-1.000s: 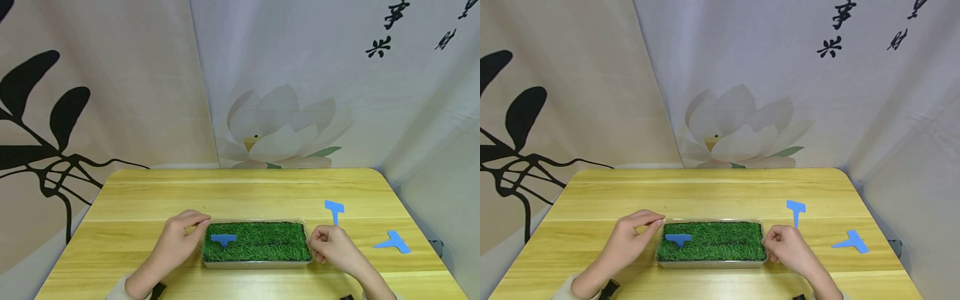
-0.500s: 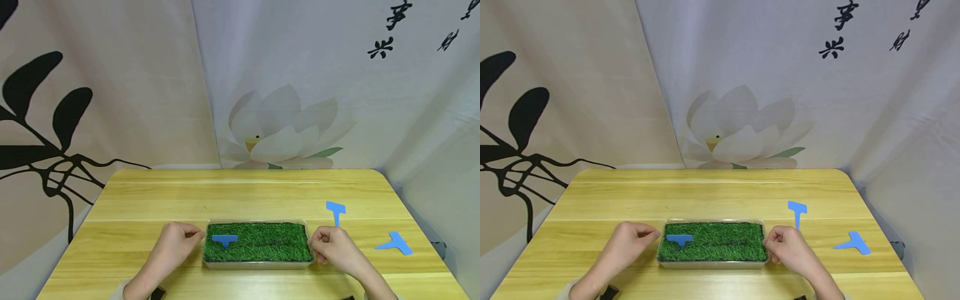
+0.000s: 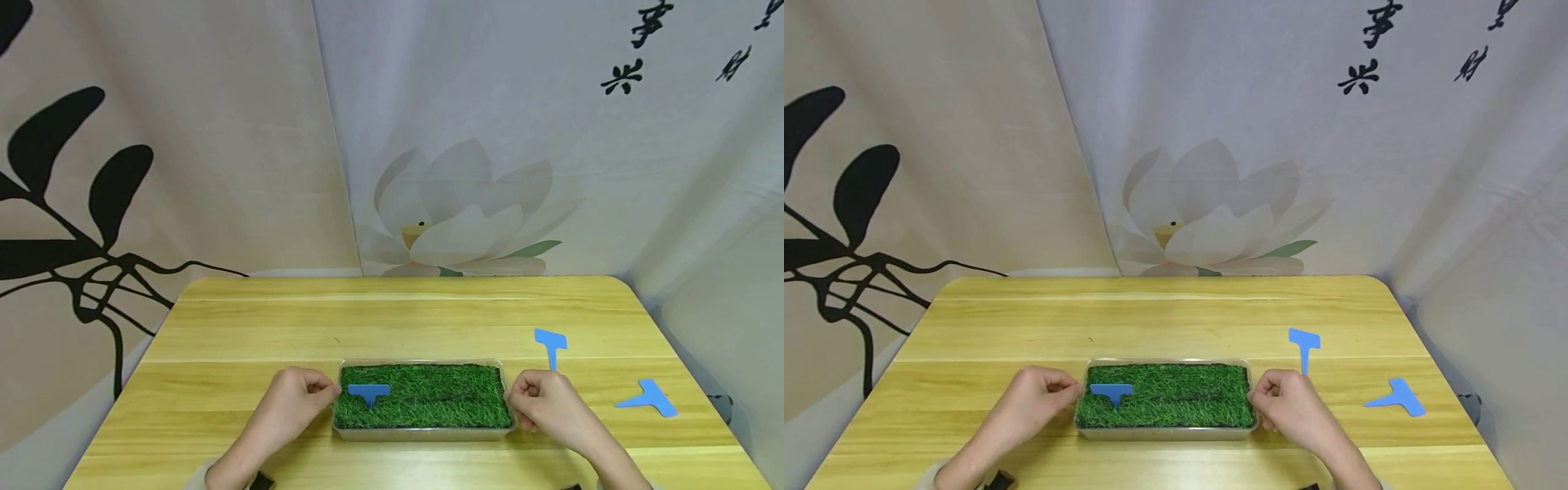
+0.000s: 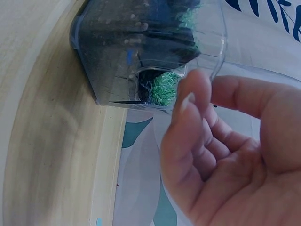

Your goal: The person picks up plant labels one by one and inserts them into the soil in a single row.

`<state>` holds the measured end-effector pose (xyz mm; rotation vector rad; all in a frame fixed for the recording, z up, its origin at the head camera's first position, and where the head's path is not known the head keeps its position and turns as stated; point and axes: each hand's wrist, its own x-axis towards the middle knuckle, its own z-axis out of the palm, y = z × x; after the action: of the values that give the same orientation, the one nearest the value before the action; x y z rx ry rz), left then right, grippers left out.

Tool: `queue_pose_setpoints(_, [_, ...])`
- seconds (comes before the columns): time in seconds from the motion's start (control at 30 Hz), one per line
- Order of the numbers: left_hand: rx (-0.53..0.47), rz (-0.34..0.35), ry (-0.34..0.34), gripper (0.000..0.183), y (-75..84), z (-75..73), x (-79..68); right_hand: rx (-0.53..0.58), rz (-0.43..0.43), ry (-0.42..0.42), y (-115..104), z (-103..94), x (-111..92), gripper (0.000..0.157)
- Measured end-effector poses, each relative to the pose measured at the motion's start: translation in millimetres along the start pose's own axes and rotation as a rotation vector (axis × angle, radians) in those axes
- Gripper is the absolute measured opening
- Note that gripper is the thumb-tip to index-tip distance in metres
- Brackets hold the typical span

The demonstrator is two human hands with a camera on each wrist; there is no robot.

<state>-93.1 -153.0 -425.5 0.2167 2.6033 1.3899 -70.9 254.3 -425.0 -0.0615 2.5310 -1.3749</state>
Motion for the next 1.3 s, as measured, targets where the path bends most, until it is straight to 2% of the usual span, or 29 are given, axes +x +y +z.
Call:
queue_pose_setpoints(0.3, [-0.028, -0.023, -0.011, 0.012, -1.2, 1.7, 1.8, -0.037, 0.020, 0.012, -4.0, -0.5, -1.6, 0.017])
queue_pose_setpoints(0.47, [-0.022, -0.010, -0.021, 0.015, -0.2, 1.1, 2.0, -0.075, -0.009, 0.042, -6.5, 0.5, -3.2, 0.015])
queue_pose_setpoints(0.77, [-0.034, -0.025, -0.023, 0.015, -0.1, 2.4, 2.0, -0.265, -0.011, 0.190, -13.8, -2.7, -4.9, 0.014])
queue_pose_setpoints(0.97, [-0.030, -0.027, -0.015, 0.014, -0.4, 3.3, 2.2, -0.392, -0.071, 0.288, -10.7, -16.4, -7.9, 0.014])
queue_pose_setpoints(1.07, [-0.031, -0.025, -0.017, 0.013, -0.9, 3.7, 2.6, -0.445, -0.099, 0.324, -4.3, -25.1, -9.5, 0.026])
queue_pose_setpoints(1.2, [-0.042, -0.030, -0.024, 0.012, -1.8, 3.3, 2.4, -0.513, -0.145, 0.365, 7.6, -36.6, -11.1, 0.052])
queue_pose_setpoints(1.3, [-0.052, -0.027, -0.023, 0.011, -2.9, 3.0, 2.3, -0.566, -0.184, 0.403, 17.5, -46.2, -11.2, 0.066])
